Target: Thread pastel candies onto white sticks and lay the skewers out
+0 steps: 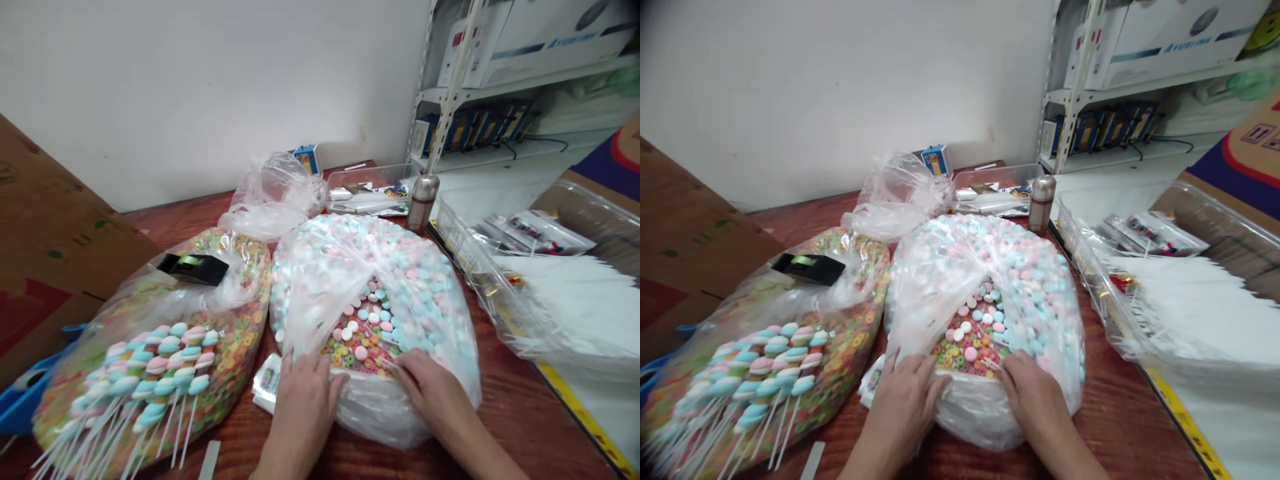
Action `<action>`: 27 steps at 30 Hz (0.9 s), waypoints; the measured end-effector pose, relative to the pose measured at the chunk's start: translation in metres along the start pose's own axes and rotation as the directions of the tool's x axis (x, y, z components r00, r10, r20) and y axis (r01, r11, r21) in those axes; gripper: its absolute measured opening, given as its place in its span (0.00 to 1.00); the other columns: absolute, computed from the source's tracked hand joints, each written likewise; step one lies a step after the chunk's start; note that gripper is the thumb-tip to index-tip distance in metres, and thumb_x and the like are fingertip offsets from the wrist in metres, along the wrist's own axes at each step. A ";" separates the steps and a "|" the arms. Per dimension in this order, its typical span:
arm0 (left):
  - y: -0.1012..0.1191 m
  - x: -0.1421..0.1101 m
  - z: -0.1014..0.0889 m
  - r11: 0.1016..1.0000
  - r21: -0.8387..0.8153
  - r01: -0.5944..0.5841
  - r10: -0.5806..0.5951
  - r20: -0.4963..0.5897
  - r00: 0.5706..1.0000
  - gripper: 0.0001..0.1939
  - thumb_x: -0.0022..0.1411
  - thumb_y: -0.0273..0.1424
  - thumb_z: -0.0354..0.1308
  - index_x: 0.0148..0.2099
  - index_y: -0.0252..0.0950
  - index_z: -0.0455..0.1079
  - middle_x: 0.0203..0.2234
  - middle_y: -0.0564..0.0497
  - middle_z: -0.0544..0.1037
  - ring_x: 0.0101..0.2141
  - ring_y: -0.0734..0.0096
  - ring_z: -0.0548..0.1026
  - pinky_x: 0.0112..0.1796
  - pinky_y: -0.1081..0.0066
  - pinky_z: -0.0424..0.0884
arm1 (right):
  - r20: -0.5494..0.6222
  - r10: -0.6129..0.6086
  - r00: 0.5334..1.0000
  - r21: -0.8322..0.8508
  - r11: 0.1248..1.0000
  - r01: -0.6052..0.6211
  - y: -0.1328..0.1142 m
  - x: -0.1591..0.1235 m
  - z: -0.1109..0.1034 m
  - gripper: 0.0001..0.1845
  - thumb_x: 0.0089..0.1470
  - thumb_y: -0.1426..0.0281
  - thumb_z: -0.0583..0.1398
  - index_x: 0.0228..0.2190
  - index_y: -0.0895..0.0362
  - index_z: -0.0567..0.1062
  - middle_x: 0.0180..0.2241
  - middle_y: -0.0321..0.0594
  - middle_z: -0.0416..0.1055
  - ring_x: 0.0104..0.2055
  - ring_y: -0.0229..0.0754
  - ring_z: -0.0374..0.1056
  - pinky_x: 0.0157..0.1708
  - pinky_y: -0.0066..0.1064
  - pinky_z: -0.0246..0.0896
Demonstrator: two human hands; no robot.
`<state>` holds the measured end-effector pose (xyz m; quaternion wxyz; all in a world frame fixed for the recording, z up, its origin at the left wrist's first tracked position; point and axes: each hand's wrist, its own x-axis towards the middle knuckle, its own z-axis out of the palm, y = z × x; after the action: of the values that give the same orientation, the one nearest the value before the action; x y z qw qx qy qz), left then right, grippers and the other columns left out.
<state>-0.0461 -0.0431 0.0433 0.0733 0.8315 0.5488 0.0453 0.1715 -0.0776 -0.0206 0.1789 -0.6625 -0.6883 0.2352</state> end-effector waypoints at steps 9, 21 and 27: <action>0.029 0.037 0.003 0.572 -0.820 0.015 -0.109 -0.057 0.992 0.11 0.60 0.26 0.56 0.43 0.39 0.76 0.38 0.48 0.80 0.40 0.65 0.77 0.43 0.68 0.72 | -0.068 -0.016 0.998 0.533 0.844 0.050 -0.022 0.020 -0.021 0.15 0.63 0.60 0.52 0.33 0.53 0.75 0.33 0.38 0.73 0.38 0.42 0.69 0.39 0.30 0.61; 0.034 0.049 -0.002 0.157 -0.977 0.144 -0.265 0.099 0.959 0.04 0.52 0.28 0.64 0.33 0.34 0.77 0.28 0.48 0.81 0.32 0.65 0.78 0.36 0.70 0.74 | -0.164 -0.010 0.986 0.645 0.756 0.115 -0.020 0.021 -0.019 0.13 0.59 0.59 0.56 0.36 0.53 0.76 0.36 0.40 0.74 0.40 0.43 0.69 0.39 0.29 0.63; 0.019 0.035 -0.019 0.614 -0.578 -0.537 0.240 -0.511 0.825 0.09 0.63 0.27 0.57 0.43 0.45 0.75 0.31 0.51 0.81 0.34 0.69 0.78 0.38 0.71 0.74 | 0.162 0.096 0.982 0.922 0.341 -0.186 -0.030 0.018 -0.018 0.23 0.58 0.49 0.54 0.32 0.55 0.74 0.18 0.31 0.65 0.18 0.34 0.58 0.20 0.25 0.54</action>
<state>-0.0181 -0.0165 0.0653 0.2623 0.8140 0.2942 0.4267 0.1556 -0.0580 0.0100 0.4749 -0.4904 -0.3795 0.6245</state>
